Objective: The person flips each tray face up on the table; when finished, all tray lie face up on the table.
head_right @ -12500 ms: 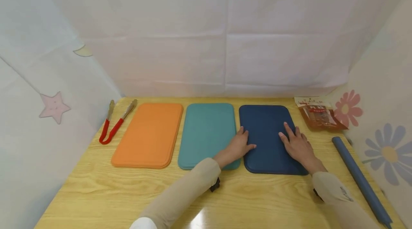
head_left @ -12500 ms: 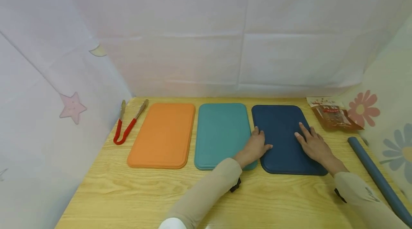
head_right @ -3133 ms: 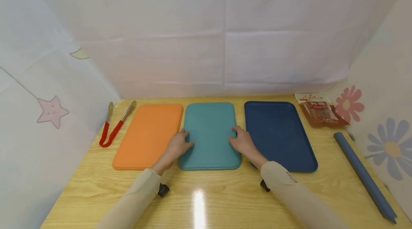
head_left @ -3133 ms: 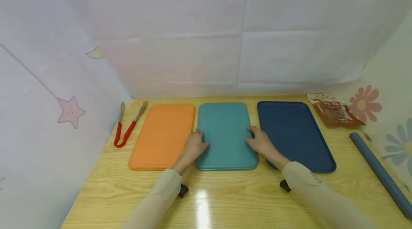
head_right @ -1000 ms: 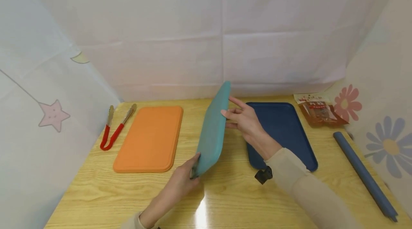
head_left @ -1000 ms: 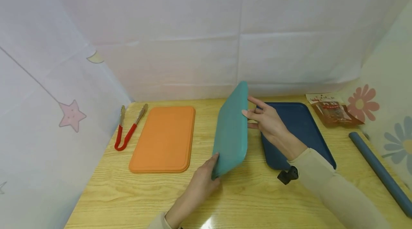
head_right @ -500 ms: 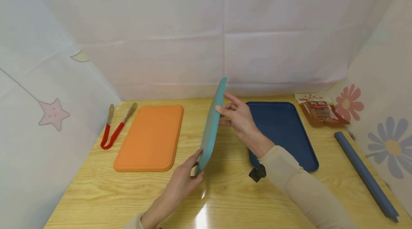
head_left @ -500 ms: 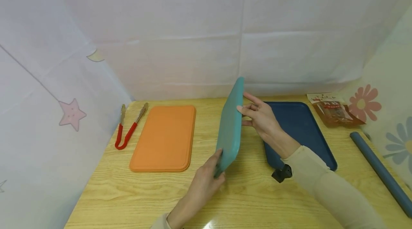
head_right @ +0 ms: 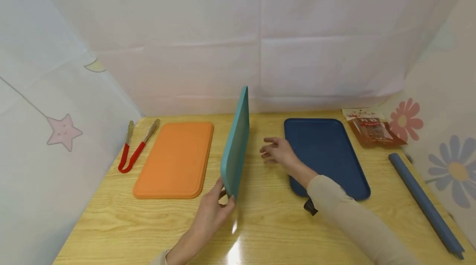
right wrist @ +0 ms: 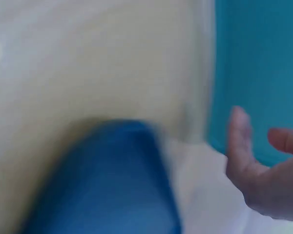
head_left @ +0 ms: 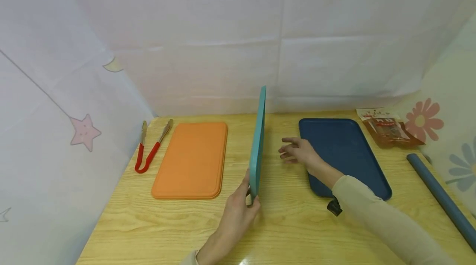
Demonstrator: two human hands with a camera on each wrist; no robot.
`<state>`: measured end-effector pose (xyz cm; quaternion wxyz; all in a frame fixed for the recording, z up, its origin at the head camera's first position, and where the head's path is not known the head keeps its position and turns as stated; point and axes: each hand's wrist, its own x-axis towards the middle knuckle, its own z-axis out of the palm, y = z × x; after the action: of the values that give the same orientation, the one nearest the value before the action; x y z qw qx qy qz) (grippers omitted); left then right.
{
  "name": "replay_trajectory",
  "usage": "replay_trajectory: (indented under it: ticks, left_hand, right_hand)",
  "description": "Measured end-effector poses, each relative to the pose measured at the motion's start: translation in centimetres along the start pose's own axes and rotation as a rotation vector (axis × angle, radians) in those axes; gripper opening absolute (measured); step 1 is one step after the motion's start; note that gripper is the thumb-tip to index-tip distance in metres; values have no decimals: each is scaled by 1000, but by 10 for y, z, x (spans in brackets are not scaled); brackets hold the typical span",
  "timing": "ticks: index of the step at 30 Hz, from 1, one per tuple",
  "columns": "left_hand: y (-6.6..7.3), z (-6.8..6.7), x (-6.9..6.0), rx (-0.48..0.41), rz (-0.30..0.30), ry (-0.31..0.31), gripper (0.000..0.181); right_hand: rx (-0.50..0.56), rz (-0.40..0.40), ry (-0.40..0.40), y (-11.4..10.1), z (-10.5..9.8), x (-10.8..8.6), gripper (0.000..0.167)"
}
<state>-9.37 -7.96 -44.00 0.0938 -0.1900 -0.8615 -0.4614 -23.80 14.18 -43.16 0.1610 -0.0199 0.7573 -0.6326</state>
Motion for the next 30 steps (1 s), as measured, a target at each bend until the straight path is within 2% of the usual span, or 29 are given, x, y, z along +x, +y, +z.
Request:
replay_trajectory:
  ticks: [3,5,14,21,26,30]
  left_hand:
    - [2,-1,0,-90,-70,6,72]
    - [4,-2,0,-140,-104,11,66]
    - [9,-2,2,-308,-211,25,51]
    - [10,2,1,-527,-308,37,48]
    - [10,3,1,-602,-328,55,52]
    - [10,0,1,-627,-314,50,54]
  right_hand:
    - [-97,83,-73,22,1,2,56]
    - [-100,105,-95,30,4,1,59]
    - [34,101,-153,33,13,0,68]
    - [24,95,-132,37,17,3,66]
    - [45,125,-114,37,17,4,68]
    - [70,150,-125,35,11,3,71]
